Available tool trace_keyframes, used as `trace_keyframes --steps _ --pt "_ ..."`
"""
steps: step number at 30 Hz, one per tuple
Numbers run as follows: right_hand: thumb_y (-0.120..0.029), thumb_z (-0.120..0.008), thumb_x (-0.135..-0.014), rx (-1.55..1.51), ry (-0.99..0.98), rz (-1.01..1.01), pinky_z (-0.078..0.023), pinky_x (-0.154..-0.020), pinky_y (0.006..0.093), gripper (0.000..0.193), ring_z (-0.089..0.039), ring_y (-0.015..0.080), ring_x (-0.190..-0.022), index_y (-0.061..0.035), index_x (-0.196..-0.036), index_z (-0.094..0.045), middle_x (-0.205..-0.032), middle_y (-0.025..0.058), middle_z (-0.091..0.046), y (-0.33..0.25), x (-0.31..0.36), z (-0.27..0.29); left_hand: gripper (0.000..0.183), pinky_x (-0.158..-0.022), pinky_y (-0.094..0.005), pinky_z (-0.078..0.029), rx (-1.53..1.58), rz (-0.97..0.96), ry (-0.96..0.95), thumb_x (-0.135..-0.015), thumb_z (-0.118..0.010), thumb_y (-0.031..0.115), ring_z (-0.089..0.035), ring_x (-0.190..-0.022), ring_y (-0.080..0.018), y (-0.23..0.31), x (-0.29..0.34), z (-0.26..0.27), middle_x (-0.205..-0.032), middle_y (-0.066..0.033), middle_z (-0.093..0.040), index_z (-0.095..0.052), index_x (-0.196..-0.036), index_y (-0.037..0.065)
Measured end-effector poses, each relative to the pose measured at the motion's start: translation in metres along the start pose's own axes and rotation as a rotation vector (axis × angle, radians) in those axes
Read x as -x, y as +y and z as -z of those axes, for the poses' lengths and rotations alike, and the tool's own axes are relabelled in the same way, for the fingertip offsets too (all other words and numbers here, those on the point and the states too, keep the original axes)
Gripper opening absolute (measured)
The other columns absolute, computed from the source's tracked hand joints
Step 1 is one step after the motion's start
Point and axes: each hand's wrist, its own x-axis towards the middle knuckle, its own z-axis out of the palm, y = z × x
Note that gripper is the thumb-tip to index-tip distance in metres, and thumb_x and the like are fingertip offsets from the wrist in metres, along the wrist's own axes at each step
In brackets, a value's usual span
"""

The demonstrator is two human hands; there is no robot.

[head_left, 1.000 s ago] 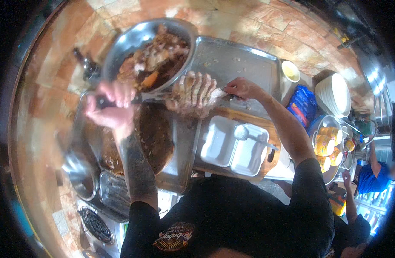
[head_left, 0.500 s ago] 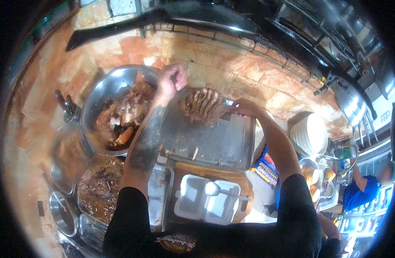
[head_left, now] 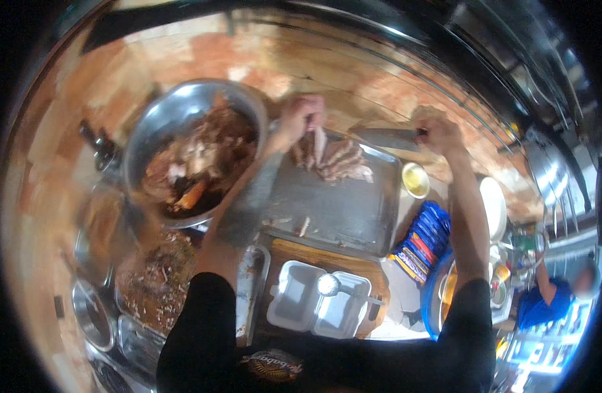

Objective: The person carves cooked meat from a large bone using a knife and fork, placing the sliced pieces into a metal tray. The person then uses tongs to arrange the sliced meat in the tray and adds sauce from a small bowl.

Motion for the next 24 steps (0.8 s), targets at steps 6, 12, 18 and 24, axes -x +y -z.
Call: trace_keyframes --steps 6,12,18,24 --pt "-0.026 -0.071 -0.083 -0.457 -0.059 0.266 -0.052 -0.080 0.0393 0.027 -0.068 0.0293 -0.091 -0.0126 -0.106 -0.072 -0.098 0.0119 -0.071 -0.070 0.016 -0.024 0.029 -0.047 -0.0338 -0.034 -0.188 0.026 0.002 -0.082 -0.051 0.020 -0.046 -0.049 -0.0143 0.021 -0.003 -0.041 -0.054 -0.0055 -0.043 -0.044 -0.058 0.005" --pt "-0.019 -0.069 -0.084 -0.756 -0.222 0.035 -0.049 -0.055 0.0312 0.026 -0.061 0.0159 -0.060 -0.0045 -0.105 -0.071 -0.074 0.0083 -0.066 -0.076 0.032 -0.097 0.016 -0.049 -0.0288 -0.039 -0.088 -0.182 0.286 -0.081 -0.056 0.018 -0.048 -0.053 -0.0110 0.142 0.082 -0.051 -0.062 -0.0011 -0.050 -0.056 -0.070 0.006" --pt "-0.012 -0.068 -0.086 -0.883 -0.037 0.162 -0.051 -0.061 0.0313 0.030 -0.063 0.0167 -0.067 -0.0054 -0.115 -0.067 -0.079 0.0048 -0.067 -0.082 0.092 -0.076 0.037 -0.041 -0.0292 -0.030 -0.052 -0.512 0.553 -0.090 -0.045 0.039 -0.040 -0.044 -0.0129 0.306 0.174 0.043 -0.054 -0.0016 -0.045 -0.051 -0.068 0.010" --pt "-0.013 -0.067 -0.086 -0.307 0.323 0.540 -0.052 -0.073 0.0383 0.028 -0.067 0.0287 -0.086 -0.0157 -0.113 -0.069 -0.096 0.0103 -0.068 -0.153 0.101 0.044 0.031 -0.039 -0.0298 -0.026 -0.141 -0.175 0.882 -0.092 -0.043 0.030 -0.038 -0.042 -0.0135 0.279 0.179 0.105 -0.054 -0.0007 -0.044 -0.049 -0.068 0.011"
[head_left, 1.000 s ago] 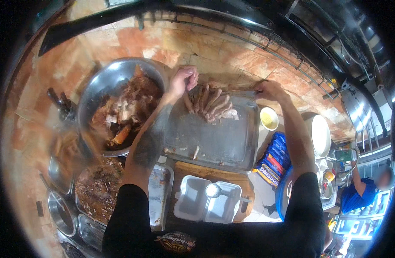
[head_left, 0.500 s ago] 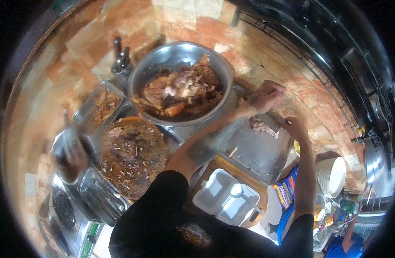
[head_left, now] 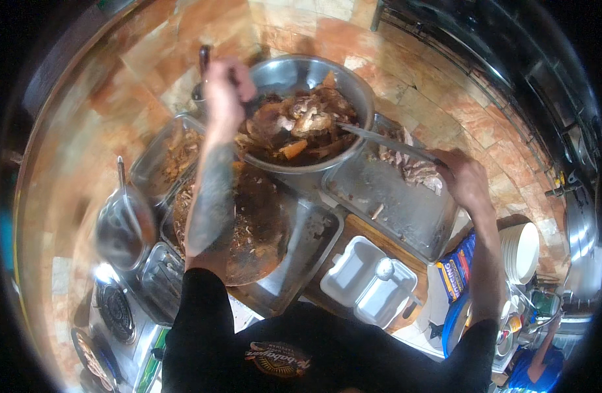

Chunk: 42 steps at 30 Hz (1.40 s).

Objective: The person carves cooked meat from a large bone using a knife and fork, placing the sliced pieces into a metal tray. The person then uses tongs to arrange the sliced meat in the tray and adds sauce from a small bowl.

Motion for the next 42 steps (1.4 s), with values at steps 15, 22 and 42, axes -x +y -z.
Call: trace_keyframes --steps 15,22,42 --pt "-0.025 -0.056 -0.094 0.447 0.347 0.503 -0.054 -0.083 0.0450 0.040 -0.065 0.0314 -0.102 -0.0268 -0.134 -0.054 -0.107 0.0120 -0.065 -0.084 -0.197 -0.046 0.041 -0.043 -0.0301 -0.024 -0.012 -0.508 -0.027 -0.094 -0.042 0.042 -0.030 -0.044 -0.0147 0.020 -0.084 0.023 -0.056 -0.0021 -0.035 -0.042 -0.070 0.009" --pt "-0.023 -0.059 -0.092 0.165 -0.103 0.064 -0.053 -0.087 0.0441 0.039 -0.065 0.0313 -0.105 -0.0299 -0.131 -0.060 -0.111 0.0118 -0.067 -0.090 -0.218 -0.032 0.032 -0.045 -0.0319 -0.026 0.127 -0.349 -0.128 -0.090 -0.043 0.033 -0.031 -0.045 -0.0155 0.067 -0.055 0.021 -0.056 -0.0032 -0.037 -0.043 -0.070 0.008" --pt "-0.024 -0.048 -0.096 0.019 -0.152 0.066 -0.051 -0.092 0.0470 0.029 -0.065 0.0308 -0.108 -0.0232 -0.117 -0.068 -0.117 0.0132 -0.067 -0.171 -0.183 -0.060 0.030 -0.042 -0.0311 -0.026 0.109 -0.396 0.067 -0.092 -0.042 0.023 -0.032 -0.043 -0.0158 0.064 -0.017 0.023 -0.055 -0.0044 -0.038 -0.041 -0.066 0.007"
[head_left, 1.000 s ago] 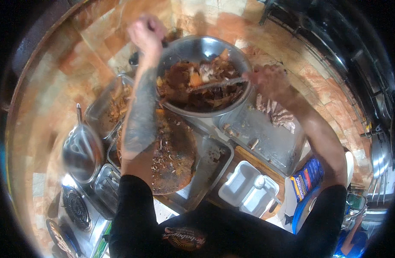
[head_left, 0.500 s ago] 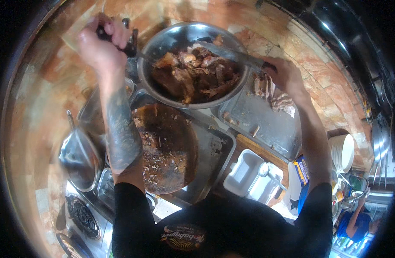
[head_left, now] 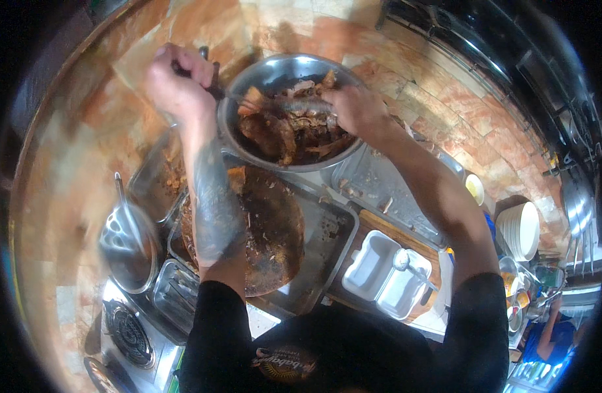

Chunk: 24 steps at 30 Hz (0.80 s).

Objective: The person carves cooked meat from a large bone using a knife and fork, placing the sliced pieces into a metal tray. The person then uses tongs to arrange the sliced meat in the tray and adds sauce from a small bowl.

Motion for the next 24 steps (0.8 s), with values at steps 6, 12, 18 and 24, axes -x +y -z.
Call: trace_keyframes --steps 6,12,18,24 --pt "-0.022 -0.050 -0.096 0.066 0.163 -0.167 -0.055 -0.086 0.0450 0.026 -0.068 0.0337 -0.101 -0.0213 -0.113 -0.070 -0.106 0.0143 -0.071 0.050 -0.030 0.019 0.033 -0.044 -0.0311 -0.024 -0.025 0.084 0.011 -0.087 -0.046 0.035 -0.030 -0.046 -0.0142 0.030 0.004 0.012 -0.056 -0.0012 -0.036 -0.041 -0.065 0.011" --pt "-0.014 -0.058 -0.090 0.217 0.169 -0.086 -0.055 -0.077 0.0455 0.028 -0.068 0.0310 -0.093 -0.0210 -0.115 -0.069 -0.101 0.0096 -0.071 0.091 0.030 0.061 0.029 -0.044 -0.0320 -0.025 0.176 0.169 -0.074 -0.086 -0.047 0.031 -0.031 -0.045 -0.0147 -0.061 0.013 -0.022 -0.052 -0.0007 -0.036 -0.041 -0.064 0.012" --pt "-0.020 -0.059 -0.092 0.262 0.062 -0.212 -0.055 -0.079 0.0440 0.023 -0.067 0.0303 -0.093 -0.0212 -0.112 -0.069 -0.097 0.0087 -0.068 0.111 0.077 0.073 0.049 -0.056 -0.0417 -0.042 -0.523 0.039 -0.229 -0.096 -0.042 0.040 -0.052 -0.062 -0.0201 -0.206 0.033 -0.051 -0.058 -0.0033 -0.046 -0.051 -0.064 0.004" --pt "-0.017 -0.063 -0.088 0.065 0.147 -0.284 -0.053 -0.075 0.0444 0.028 -0.067 0.0319 -0.088 -0.0240 -0.114 -0.070 -0.090 0.0106 -0.065 0.142 0.137 0.065 0.062 -0.048 -0.0365 -0.040 -0.821 -0.312 -0.273 -0.098 -0.041 0.055 -0.051 -0.051 -0.0188 -0.204 -0.037 0.011 -0.056 -0.0002 -0.048 -0.047 -0.061 0.005"
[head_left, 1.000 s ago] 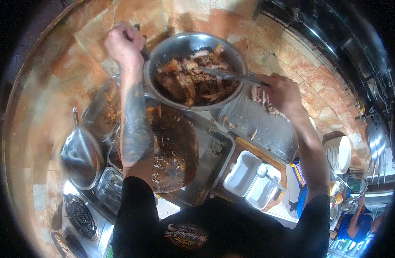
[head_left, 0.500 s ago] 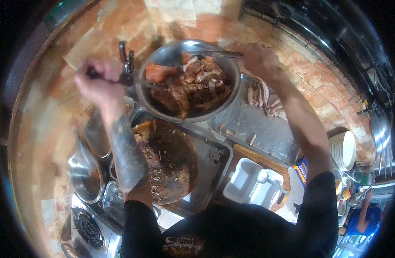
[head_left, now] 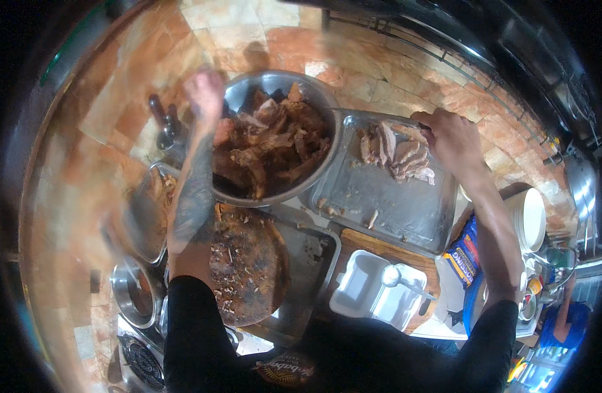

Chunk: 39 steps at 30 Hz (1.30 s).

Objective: The person carves cooked meat from a large bone using a knife and fork, placing the sliced pieces into a metal tray. The person then uses tongs to arrange the sliced meat in the tray and adds sauce from a small bowl.

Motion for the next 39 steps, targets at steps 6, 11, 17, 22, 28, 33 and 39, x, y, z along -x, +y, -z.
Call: trace_keyframes --steps 6,11,17,22,28,33,39 --pt "-0.016 -0.068 -0.085 0.074 -0.033 -0.057 -0.053 -0.070 0.0430 0.029 -0.067 0.0308 -0.081 -0.0234 -0.113 -0.071 -0.088 0.0090 -0.067 0.011 0.026 -0.010 0.043 -0.044 -0.0294 -0.034 0.628 0.125 -0.150 -0.097 -0.039 0.040 -0.039 -0.044 -0.0135 0.045 -0.035 0.001 -0.055 -0.0005 -0.044 -0.041 -0.064 0.012" --pt "-0.016 -0.068 -0.084 0.006 -0.024 -0.098 -0.053 -0.070 0.0427 0.029 -0.066 0.0311 -0.079 -0.0229 -0.113 -0.071 -0.086 0.0089 -0.067 0.013 0.040 -0.017 0.036 -0.044 -0.0325 -0.036 0.451 0.135 -0.062 -0.097 -0.035 0.030 -0.046 -0.047 -0.0165 0.070 -0.049 -0.067 -0.057 -0.0028 -0.047 -0.051 -0.074 0.009" --pt "-0.016 -0.069 -0.082 -0.065 -0.044 -0.171 -0.053 -0.070 0.0437 0.031 -0.067 0.0326 -0.081 -0.0213 -0.113 -0.071 -0.088 0.0091 -0.068 0.026 0.071 -0.027 0.041 -0.055 -0.0349 -0.044 0.599 0.594 0.078 -0.096 -0.036 0.028 -0.055 -0.057 -0.0174 0.009 0.060 -0.119 -0.065 -0.0086 -0.060 -0.061 -0.074 0.005" --pt "-0.015 -0.070 -0.081 -0.093 -0.112 -0.279 -0.052 -0.076 0.0438 0.032 -0.067 0.0319 -0.088 -0.0211 -0.113 -0.071 -0.095 0.0100 -0.070 0.039 0.095 -0.037 0.026 -0.072 -0.0395 -0.049 -0.192 0.100 -0.443 -0.093 -0.049 0.024 -0.061 -0.082 -0.0258 -0.004 0.040 -0.066 -0.083 -0.0132 -0.063 -0.063 -0.090 0.003" --pt "-0.015 -0.070 -0.082 -0.251 -0.145 -0.322 -0.052 -0.080 0.0428 0.033 -0.067 0.0325 -0.093 -0.0199 -0.114 -0.071 -0.100 0.0106 -0.070 0.038 0.101 -0.050 0.037 -0.082 -0.0436 -0.049 -0.495 -0.448 -1.151 -0.093 -0.055 0.038 -0.063 -0.092 -0.0286 0.023 0.037 -0.013 -0.091 -0.0146 -0.065 -0.064 -0.101 0.003" --pt "-0.021 -0.065 -0.085 -0.372 -0.092 -0.291 -0.054 -0.083 0.0451 0.029 -0.067 0.0343 -0.093 -0.0246 -0.114 -0.070 -0.100 0.0130 -0.071 0.030 0.110 -0.047 0.058 -0.086 -0.0470 -0.049 -1.029 -0.105 -1.302 -0.092 -0.055 0.054 -0.063 -0.101 -0.0319 0.025 0.066 -0.012 -0.098 -0.0208 -0.066 -0.064 -0.113 0.001" --pt "-0.017 -0.071 -0.082 -0.357 -0.159 -0.354 -0.053 -0.081 0.0422 0.034 -0.068 0.0319 -0.095 -0.0193 -0.116 -0.070 -0.107 0.0104 -0.071 0.027 0.111 -0.043 0.069 -0.090 -0.0490 -0.047 -0.732 0.342 -0.979 -0.094 -0.050 0.058 -0.062 -0.109 -0.0359 0.031 0.097 0.002 -0.104 -0.0287 -0.065 -0.059 -0.120 -0.005"
